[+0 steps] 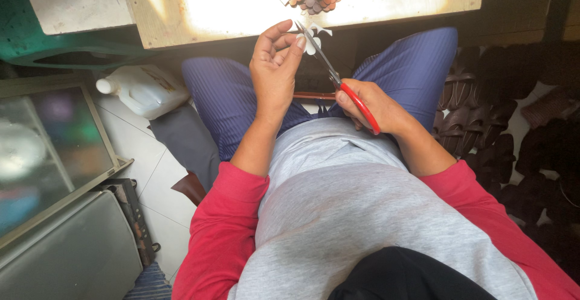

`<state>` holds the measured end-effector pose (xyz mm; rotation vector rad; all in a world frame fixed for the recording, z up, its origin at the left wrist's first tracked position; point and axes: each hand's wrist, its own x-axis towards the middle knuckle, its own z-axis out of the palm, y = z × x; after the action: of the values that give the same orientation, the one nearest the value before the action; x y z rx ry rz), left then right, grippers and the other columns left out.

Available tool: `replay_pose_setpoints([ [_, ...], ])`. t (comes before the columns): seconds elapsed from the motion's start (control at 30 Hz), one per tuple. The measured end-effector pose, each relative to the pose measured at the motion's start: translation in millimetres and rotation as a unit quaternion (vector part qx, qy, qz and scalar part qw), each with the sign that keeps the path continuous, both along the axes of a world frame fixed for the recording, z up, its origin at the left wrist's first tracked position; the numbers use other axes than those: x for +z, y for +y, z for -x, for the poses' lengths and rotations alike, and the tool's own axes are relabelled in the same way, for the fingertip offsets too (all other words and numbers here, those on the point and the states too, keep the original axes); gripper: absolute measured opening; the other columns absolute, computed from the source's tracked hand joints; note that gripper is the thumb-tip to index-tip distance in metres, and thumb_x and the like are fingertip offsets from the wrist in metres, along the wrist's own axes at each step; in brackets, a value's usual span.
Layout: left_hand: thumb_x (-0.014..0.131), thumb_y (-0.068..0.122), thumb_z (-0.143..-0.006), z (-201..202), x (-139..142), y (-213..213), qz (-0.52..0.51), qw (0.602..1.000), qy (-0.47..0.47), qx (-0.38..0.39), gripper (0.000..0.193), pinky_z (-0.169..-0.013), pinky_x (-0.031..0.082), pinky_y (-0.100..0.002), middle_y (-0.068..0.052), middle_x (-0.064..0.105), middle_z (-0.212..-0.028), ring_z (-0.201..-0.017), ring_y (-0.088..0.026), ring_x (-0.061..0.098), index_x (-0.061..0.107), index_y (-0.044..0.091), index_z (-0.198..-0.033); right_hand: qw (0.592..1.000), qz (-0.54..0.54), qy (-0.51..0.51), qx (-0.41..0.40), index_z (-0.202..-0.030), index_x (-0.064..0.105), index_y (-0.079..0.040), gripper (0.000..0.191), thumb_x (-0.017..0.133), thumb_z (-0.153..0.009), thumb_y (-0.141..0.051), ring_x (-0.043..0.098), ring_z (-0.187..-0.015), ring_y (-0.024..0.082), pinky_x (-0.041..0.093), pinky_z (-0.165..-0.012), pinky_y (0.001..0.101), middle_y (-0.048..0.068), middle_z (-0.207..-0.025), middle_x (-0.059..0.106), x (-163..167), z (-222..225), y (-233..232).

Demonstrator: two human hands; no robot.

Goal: The person sits cross-legged on the floor and uses red-handled scissors to cut flower-shaped pieces from white paper. They repeatedly pick up paper sheets, cut along the outlines, and place the finished shapes onto a wooden board in front of them.

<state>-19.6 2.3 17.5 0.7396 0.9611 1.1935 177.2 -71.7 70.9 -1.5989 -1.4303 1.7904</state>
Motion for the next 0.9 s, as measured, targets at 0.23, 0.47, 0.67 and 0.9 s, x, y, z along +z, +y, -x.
replay_pose_setpoints([
  [0.23, 0.072, -0.001, -0.098, -8.9, 5.0, -6.0, -0.002, 0.999, -0.015, -0.037, 0.035, -0.082, 0.057, -0.021, -0.007, 0.067, -0.106, -0.093, -0.009, 0.069, 0.060, -0.003, -0.131, 0.996, -0.038, 0.086, -0.012, -0.103, 0.052, -0.006, 0.047, 0.038, -0.108, -0.051, 0.049, -0.057, 0.009, 0.051, -0.055, 0.0258, -0.001, -0.067, 0.045, -1.5, 0.7, 0.5],
  [0.47, 0.072, 0.005, -0.098, -24.3, 10.1, -17.9, 0.047, 0.996, -0.040, -0.065, 0.021, -0.084, 0.056, -0.023, -0.006, 0.072, -0.103, -0.093, -0.009, 0.069, 0.063, 0.001, -0.117, 0.989, -0.083, 0.123, -0.024, -0.109, 0.051, -0.006, 0.049, 0.033, -0.110, -0.052, 0.047, -0.058, 0.010, 0.049, -0.058, 0.0267, -0.003, -0.067, 0.042, -0.8, 2.8, 1.3],
  [0.67, 0.072, 0.010, -0.100, -26.2, 7.0, -17.9, 0.037, 0.997, -0.028, -0.064, 0.013, -0.090, 0.055, -0.025, -0.005, 0.072, -0.103, -0.096, -0.009, 0.067, 0.066, 0.002, -0.109, 0.989, -0.082, 0.117, -0.039, -0.108, 0.050, -0.006, 0.051, 0.035, -0.109, -0.055, 0.047, -0.057, 0.010, 0.049, -0.058, 0.0277, -0.002, -0.066, 0.042, -4.8, 4.1, -0.8],
  [0.9, 0.070, 0.013, -0.100, -27.5, 9.9, -19.6, 0.076, 0.993, -0.027, -0.083, 0.012, -0.086, 0.055, -0.026, -0.004, 0.072, -0.099, -0.093, -0.009, 0.067, 0.066, 0.003, -0.105, 0.992, -0.084, 0.086, -0.047, -0.107, 0.050, -0.007, 0.055, 0.035, -0.106, -0.060, 0.047, -0.056, 0.010, 0.050, -0.058, 0.0280, -0.003, -0.064, 0.041, -7.2, 6.8, -1.9],
])
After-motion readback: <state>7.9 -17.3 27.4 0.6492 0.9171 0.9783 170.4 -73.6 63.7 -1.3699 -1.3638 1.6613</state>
